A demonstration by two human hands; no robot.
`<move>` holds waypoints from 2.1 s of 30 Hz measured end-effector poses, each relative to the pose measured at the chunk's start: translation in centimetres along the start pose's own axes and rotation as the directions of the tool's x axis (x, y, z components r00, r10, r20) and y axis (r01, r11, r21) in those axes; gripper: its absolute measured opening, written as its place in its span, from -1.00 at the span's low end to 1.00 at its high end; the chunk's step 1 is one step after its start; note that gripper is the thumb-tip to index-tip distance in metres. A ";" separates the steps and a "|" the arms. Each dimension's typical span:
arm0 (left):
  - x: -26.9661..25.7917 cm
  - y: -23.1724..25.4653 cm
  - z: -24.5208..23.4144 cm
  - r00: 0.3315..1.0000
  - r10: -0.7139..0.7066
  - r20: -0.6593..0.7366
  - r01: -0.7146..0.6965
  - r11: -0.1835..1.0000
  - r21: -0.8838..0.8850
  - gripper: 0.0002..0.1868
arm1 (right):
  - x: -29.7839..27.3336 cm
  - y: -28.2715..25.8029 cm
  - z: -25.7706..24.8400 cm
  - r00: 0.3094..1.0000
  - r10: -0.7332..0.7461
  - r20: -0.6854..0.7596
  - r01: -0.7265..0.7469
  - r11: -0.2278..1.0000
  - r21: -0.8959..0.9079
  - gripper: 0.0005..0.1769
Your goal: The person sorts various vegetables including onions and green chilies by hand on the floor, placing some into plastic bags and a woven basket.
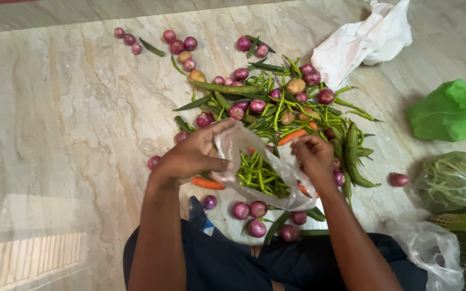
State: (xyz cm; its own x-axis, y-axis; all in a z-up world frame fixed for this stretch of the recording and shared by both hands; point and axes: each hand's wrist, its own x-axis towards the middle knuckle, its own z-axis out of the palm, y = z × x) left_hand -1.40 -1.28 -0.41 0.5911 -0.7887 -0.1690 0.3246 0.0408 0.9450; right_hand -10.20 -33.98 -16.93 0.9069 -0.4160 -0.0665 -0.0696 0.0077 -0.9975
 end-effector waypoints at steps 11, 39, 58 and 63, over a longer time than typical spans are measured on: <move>0.6 -0.3 -1.3 0.999 0.031 0.007 -0.032 0.955 0.294 -0.05 | 7.7 3.7 2.7 0.923 -0.111 0.370 0.365 0.563 -0.742 -0.20; -0.4 -0.3 -1.9 0.994 0.095 -0.045 -0.066 0.898 0.435 -0.04 | 5.4 3.0 4.7 0.961 0.259 0.097 0.084 0.060 -0.995 -0.20; 0.6 -0.6 -2.0 0.991 0.125 -0.055 -0.085 0.880 0.468 0.01 | 15.3 1.7 4.5 0.863 -0.042 0.504 0.475 0.405 -0.781 0.10; 1.1 -1.1 -2.0 0.994 0.096 -0.060 -0.060 0.898 0.435 0.00 | 18.8 3.8 7.1 0.917 0.227 0.328 0.282 0.213 -0.936 0.30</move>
State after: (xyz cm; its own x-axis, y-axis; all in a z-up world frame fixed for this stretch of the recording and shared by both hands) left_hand 0.34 -0.95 -2.22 0.6629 -0.7428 -0.0944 -0.0652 -0.1829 0.9810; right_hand 9.52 -35.27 -22.11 0.9521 -0.0817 -0.2948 -0.1481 -0.9664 -0.2102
